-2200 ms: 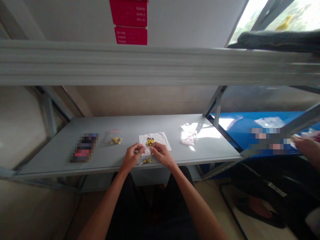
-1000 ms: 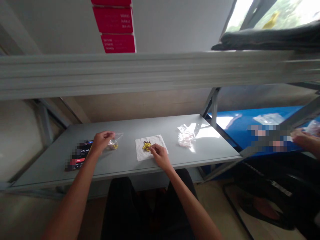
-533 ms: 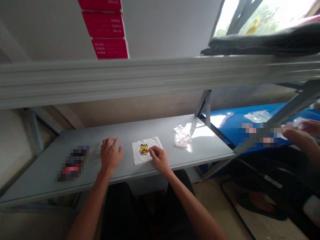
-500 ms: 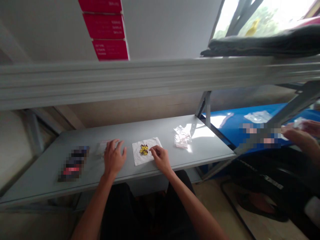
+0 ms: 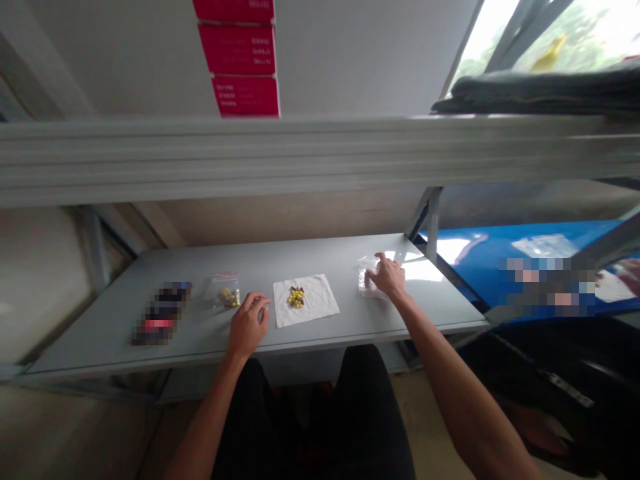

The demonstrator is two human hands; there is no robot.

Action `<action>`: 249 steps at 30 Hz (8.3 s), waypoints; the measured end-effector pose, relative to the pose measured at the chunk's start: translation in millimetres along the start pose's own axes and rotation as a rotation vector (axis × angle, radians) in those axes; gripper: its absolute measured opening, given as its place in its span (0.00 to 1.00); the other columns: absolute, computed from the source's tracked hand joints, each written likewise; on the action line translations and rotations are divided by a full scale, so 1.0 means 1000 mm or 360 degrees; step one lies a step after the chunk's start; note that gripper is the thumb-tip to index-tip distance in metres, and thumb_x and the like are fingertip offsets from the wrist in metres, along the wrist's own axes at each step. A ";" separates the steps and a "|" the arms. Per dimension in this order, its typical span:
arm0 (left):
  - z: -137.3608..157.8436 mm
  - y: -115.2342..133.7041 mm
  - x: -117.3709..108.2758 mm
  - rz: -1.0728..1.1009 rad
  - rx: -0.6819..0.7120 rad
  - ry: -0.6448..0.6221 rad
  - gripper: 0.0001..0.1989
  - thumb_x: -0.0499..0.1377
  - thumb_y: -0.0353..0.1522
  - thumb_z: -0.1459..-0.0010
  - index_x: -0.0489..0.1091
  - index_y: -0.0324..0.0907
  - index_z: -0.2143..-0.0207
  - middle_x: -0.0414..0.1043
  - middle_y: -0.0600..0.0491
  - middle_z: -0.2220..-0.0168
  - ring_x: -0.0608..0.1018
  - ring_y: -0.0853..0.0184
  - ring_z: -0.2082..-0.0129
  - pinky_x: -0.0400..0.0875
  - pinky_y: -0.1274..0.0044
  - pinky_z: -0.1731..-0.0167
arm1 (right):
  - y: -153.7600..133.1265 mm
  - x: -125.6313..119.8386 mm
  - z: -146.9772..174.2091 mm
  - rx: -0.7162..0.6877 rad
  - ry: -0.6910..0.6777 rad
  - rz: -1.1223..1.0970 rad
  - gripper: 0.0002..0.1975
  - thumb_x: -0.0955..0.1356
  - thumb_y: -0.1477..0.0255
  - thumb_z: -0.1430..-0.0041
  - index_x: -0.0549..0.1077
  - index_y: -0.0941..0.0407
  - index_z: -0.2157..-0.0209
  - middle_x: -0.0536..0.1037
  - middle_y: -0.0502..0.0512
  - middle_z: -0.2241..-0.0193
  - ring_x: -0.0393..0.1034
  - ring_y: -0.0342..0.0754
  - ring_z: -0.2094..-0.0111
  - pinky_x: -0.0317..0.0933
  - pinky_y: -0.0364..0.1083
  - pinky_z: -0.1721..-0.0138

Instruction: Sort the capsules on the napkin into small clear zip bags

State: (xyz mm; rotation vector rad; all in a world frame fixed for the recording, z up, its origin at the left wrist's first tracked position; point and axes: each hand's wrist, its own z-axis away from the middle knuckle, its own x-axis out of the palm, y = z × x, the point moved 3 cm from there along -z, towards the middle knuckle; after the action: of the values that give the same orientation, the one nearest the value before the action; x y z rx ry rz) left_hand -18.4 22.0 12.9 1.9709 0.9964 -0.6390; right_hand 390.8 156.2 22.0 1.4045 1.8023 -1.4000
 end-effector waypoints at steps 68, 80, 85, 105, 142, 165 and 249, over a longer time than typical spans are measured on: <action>0.004 0.018 -0.015 0.0240 0.0356 -0.0017 0.27 0.69 0.45 0.45 0.71 0.46 0.46 0.76 0.47 0.51 0.72 0.54 0.48 0.67 0.61 0.44 | -0.199 0.031 0.165 -0.0654 -0.0821 -0.1643 0.09 0.66 0.71 0.36 0.79 0.57 0.65 0.81 0.54 0.65 0.73 0.44 0.66 0.63 0.41 0.66; 0.004 0.015 -0.019 0.0302 0.0213 0.0060 0.21 0.64 0.42 0.40 0.72 0.45 0.47 0.76 0.47 0.55 0.75 0.55 0.52 0.68 0.62 0.46 | -0.198 0.030 0.166 -0.0686 -0.0953 -0.1672 0.16 0.67 0.61 0.33 0.81 0.56 0.55 0.83 0.57 0.59 0.73 0.43 0.71 0.63 0.40 0.71; 0.004 0.011 -0.014 0.0343 0.0282 -0.0007 0.30 0.69 0.45 0.45 0.69 0.46 0.43 0.74 0.46 0.50 0.74 0.54 0.49 0.67 0.60 0.44 | -0.198 0.029 0.166 -0.0692 -0.0915 -0.1639 0.14 0.68 0.63 0.35 0.82 0.57 0.58 0.83 0.58 0.59 0.75 0.46 0.66 0.64 0.41 0.70; 0.002 0.006 -0.010 0.0387 0.0141 -0.0093 0.25 0.70 0.41 0.47 0.72 0.46 0.48 0.75 0.48 0.52 0.74 0.54 0.50 0.67 0.62 0.45 | -0.160 0.044 0.083 -0.0700 -0.0643 -0.0509 0.13 0.71 0.77 0.40 0.82 0.53 0.54 0.78 0.59 0.54 0.74 0.48 0.60 0.65 0.45 0.55; 0.004 0.003 -0.010 0.0507 -0.0011 -0.0051 0.25 0.68 0.44 0.45 0.70 0.45 0.48 0.74 0.47 0.50 0.75 0.56 0.48 0.69 0.63 0.45 | -0.207 0.028 0.121 -0.1090 -0.0773 -0.1223 0.07 0.72 0.67 0.36 0.84 0.47 0.59 0.78 0.54 0.54 0.76 0.47 0.57 0.68 0.44 0.56; 0.006 -0.011 -0.013 0.1033 -0.0309 0.0017 0.28 0.68 0.43 0.45 0.69 0.44 0.44 0.75 0.45 0.47 0.76 0.55 0.44 0.67 0.63 0.41 | -0.171 0.053 0.075 -0.0835 -0.0609 -0.0787 0.14 0.69 0.81 0.40 0.83 0.54 0.56 0.78 0.57 0.57 0.70 0.44 0.65 0.66 0.44 0.58; 0.005 -0.008 -0.012 0.0986 -0.0362 -0.0027 0.30 0.68 0.48 0.47 0.69 0.44 0.46 0.75 0.45 0.48 0.76 0.55 0.45 0.67 0.61 0.42 | -0.181 0.023 0.131 -0.0704 -0.0334 -0.1350 0.12 0.67 0.68 0.32 0.82 0.51 0.55 0.78 0.57 0.60 0.73 0.49 0.59 0.68 0.46 0.62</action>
State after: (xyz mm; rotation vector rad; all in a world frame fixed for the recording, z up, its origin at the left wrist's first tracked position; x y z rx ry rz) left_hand -31.4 15.7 15.3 1.9196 0.3802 -0.1842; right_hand 190.8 55.4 31.6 0.2375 2.4745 -1.2917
